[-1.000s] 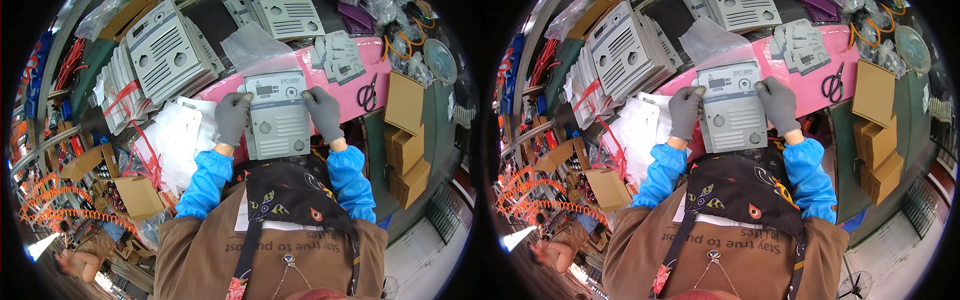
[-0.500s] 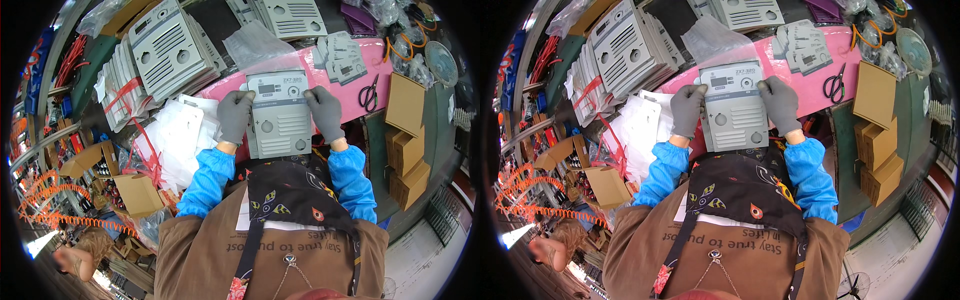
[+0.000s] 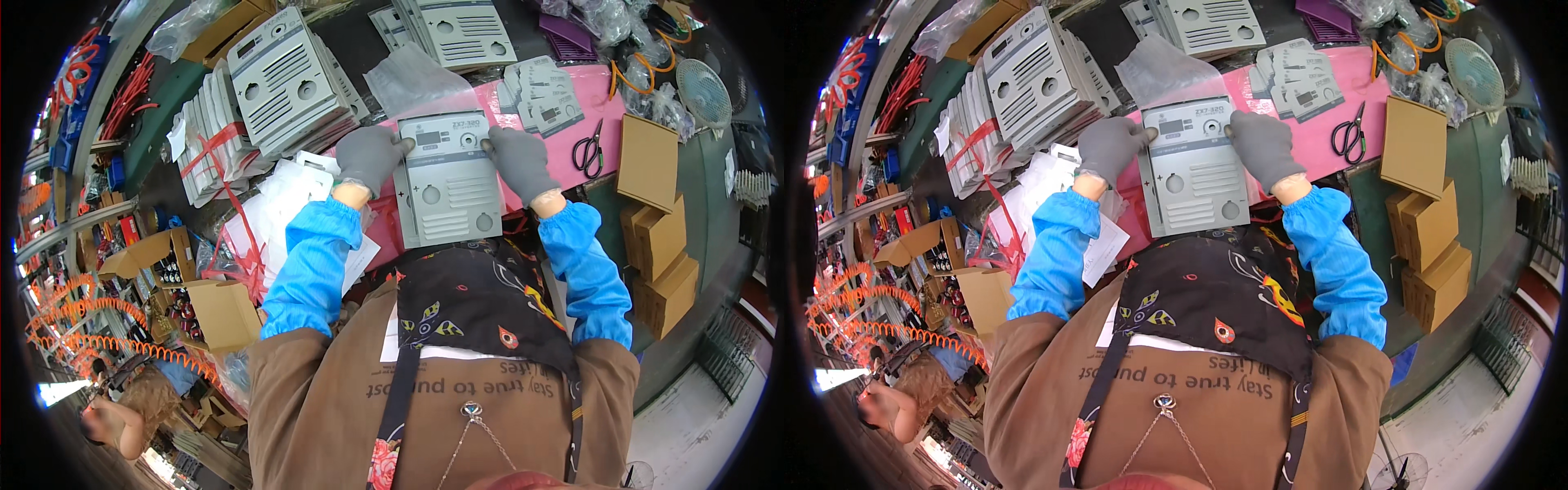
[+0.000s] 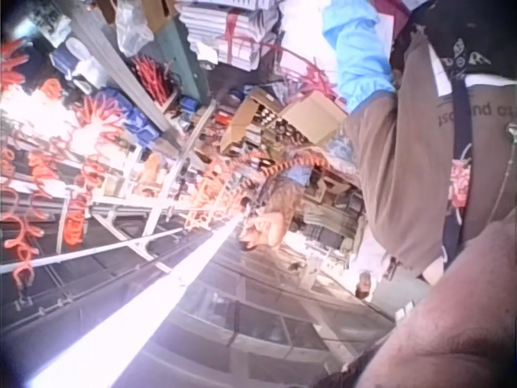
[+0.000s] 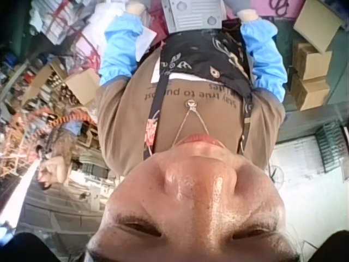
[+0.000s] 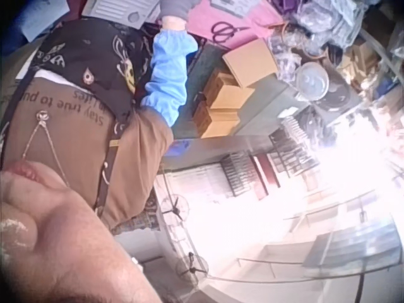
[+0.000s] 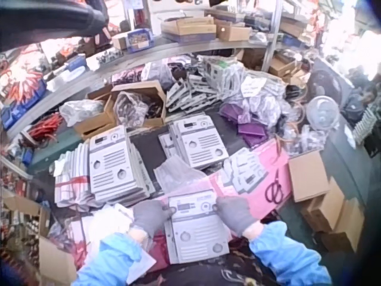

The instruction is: The person repeatedly picks up gray plastic electronic component housings, places them into clear plastic bags, and stacks the packaged units on a pink work surface. The person handles the items one at a time, using both hands to open the bags and insert the components.

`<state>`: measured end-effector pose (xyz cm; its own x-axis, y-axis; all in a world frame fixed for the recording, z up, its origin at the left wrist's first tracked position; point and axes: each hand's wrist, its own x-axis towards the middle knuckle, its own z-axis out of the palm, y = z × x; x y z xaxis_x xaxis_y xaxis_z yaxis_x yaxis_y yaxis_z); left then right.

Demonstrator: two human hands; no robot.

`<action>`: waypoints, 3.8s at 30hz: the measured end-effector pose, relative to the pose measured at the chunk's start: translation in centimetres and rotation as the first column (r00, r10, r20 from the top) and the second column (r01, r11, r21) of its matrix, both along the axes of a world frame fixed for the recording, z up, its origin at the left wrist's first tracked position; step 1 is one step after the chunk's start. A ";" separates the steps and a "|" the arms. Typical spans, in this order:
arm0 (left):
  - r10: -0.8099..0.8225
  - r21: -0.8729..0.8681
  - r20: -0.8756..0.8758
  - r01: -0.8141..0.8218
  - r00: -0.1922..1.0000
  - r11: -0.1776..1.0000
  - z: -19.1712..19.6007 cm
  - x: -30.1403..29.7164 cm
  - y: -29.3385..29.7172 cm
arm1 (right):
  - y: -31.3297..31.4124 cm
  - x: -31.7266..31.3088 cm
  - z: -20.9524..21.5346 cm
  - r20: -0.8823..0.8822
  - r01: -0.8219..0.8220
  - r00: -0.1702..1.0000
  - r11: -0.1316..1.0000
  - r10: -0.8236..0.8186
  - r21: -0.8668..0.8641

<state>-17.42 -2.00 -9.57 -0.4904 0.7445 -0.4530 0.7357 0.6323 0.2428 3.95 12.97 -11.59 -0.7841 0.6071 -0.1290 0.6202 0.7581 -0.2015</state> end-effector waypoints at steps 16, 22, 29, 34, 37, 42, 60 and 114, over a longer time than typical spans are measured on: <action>0.362 0.310 0.505 -0.556 0.784 0.771 -4.2 8.2 -5.2 | -3.7 3.6 -1.3 0.073 0.347 0.936 0.872 -0.344 -0.345; 0.305 0.137 0.801 -0.654 0.516 0.744 -1.3 8.9 -4.8 | -4.4 6.2 0.9 -0.272 0.298 0.844 0.825 -0.463 -0.480; 0.179 0.253 0.840 -0.662 0.512 0.706 3.3 10.1 -3.2 | -3.6 8.4 3.1 -0.519 -0.030 0.617 0.642 -0.591 -0.766; -0.034 0.252 0.914 -0.501 0.404 0.828 9.4 13.9 -1.2 | -1.8 9.9 1.1 -0.144 -0.371 0.501 -0.061 -0.853 -0.927; -0.474 0.553 0.750 -0.044 0.461 0.832 10.6 16.1 -0.7 | -0.1 8.8 2.0 -0.019 -0.528 0.577 -0.355 -0.817 -0.771; -0.217 0.463 0.746 -0.256 0.630 0.849 8.3 16.0 -3.2 | 9.7 6.2 -1.7 -0.111 -0.502 0.601 -0.266 -0.791 -0.823; 0.434 0.195 0.805 -0.870 0.406 0.452 4.9 16.6 -10.3 | 21.2 -12.9 0.2 -0.246 0.321 0.922 0.946 -0.299 0.053; -0.133 0.423 0.905 -0.881 0.403 0.210 5.7 16.8 -7.6 | -10.2 4.6 9.1 -0.634 -0.411 0.774 0.773 0.015 -0.483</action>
<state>-0.63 -9.60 -3.87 -0.7425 0.6600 -0.1140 -0.3203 -0.2004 0.9259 8.50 2.73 -2.50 -0.9180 0.3761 0.1254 0.0712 0.4676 -0.8811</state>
